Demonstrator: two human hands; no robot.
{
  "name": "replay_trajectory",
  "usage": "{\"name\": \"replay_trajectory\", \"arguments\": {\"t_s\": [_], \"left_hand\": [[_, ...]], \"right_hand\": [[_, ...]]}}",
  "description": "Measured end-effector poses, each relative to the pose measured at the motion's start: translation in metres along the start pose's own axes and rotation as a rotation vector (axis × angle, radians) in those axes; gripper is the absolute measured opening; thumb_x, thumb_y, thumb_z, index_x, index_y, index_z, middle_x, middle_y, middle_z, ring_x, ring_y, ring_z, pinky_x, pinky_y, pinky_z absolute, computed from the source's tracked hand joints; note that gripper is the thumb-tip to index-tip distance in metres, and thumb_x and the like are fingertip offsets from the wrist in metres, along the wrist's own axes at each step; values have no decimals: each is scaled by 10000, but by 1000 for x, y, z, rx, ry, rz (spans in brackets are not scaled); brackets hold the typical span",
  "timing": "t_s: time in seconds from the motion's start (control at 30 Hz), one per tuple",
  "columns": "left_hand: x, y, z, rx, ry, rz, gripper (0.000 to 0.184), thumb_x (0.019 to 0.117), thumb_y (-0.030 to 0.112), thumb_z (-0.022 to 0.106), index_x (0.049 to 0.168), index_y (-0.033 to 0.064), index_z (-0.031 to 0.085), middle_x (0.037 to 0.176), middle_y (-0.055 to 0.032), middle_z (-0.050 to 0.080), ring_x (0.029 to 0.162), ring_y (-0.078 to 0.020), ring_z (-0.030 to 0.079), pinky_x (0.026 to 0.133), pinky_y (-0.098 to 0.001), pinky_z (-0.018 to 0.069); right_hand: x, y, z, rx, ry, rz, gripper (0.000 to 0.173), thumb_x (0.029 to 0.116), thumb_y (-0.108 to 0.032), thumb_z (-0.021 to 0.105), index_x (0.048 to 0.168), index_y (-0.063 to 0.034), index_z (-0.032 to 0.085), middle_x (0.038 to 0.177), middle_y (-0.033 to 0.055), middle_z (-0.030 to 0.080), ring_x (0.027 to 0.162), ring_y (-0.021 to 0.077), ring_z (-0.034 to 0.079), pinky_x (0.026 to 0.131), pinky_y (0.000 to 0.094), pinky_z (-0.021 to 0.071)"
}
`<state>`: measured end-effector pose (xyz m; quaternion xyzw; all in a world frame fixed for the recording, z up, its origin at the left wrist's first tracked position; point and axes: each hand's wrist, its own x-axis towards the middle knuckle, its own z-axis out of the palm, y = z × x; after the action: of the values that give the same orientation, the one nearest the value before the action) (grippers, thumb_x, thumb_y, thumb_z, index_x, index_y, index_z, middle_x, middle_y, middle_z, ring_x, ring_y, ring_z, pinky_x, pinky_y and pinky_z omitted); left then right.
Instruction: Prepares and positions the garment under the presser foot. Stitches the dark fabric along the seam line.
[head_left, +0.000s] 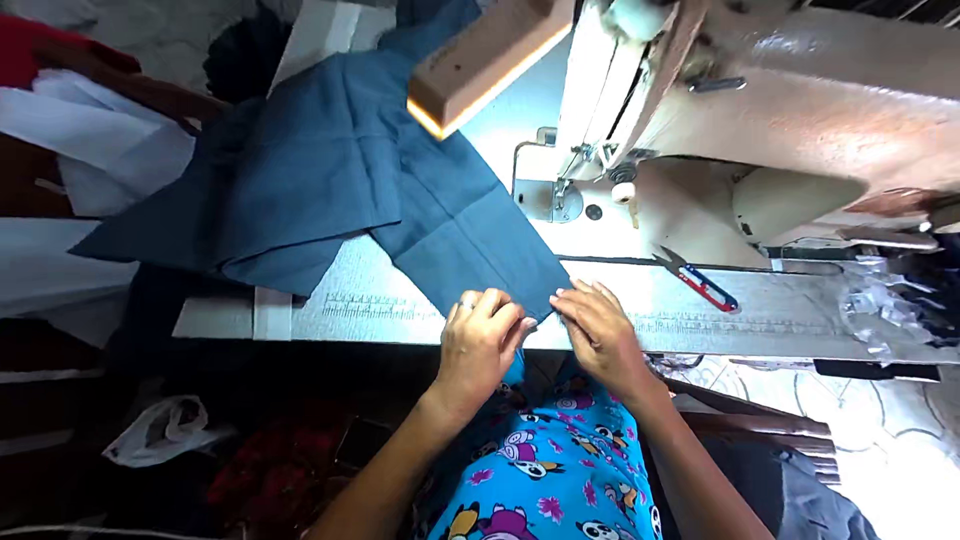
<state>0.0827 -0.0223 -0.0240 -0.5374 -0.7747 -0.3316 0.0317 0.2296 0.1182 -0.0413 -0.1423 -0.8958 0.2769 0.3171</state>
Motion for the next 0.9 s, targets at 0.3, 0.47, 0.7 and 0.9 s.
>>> {"name": "replay_trajectory", "arguments": {"t_s": [0.3, 0.47, 0.7, 0.9], "left_hand": [[13, -2, -10, -115, 43, -142, 208, 1011, 172, 584, 982, 6, 707, 810, -106, 705, 723, -226, 693, 685, -408, 577], [19, -9, -13, -166, -76, -48, 180, 991, -7, 536, 1061, -27, 701, 959, -167, 707, 868, -294, 718, 789, -464, 601], [9, -2, -1, -108, -59, -17, 237, 911, -12, 521, 919, 37, 752, 997, -180, 699, 904, -343, 698, 795, -485, 572], [2, -7, 7, -116, 46, 23, 248, 918, 30, 523, 935, 74, 766, 992, -148, 712, 918, -302, 686, 815, -419, 552]], "right_hand": [[8, -35, 6, -117, 62, -221, 270, 911, -72, 560, 1061, -129, 778, 976, 44, 767, 836, 214, 664, 795, 417, 454], [55, -12, -28, 25, 199, 268, 212, 962, -38, 595, 1091, 51, 738, 981, 184, 737, 850, 270, 700, 756, 438, 554], [126, 25, 11, -74, 65, 560, 495, 883, -205, 784, 1237, 100, 620, 1171, 273, 680, 1168, 478, 579, 994, 660, 388], [115, 21, 18, -5, 161, 511, 248, 936, -13, 639, 1168, 68, 671, 885, 175, 721, 842, 344, 679, 859, 561, 500]]}}
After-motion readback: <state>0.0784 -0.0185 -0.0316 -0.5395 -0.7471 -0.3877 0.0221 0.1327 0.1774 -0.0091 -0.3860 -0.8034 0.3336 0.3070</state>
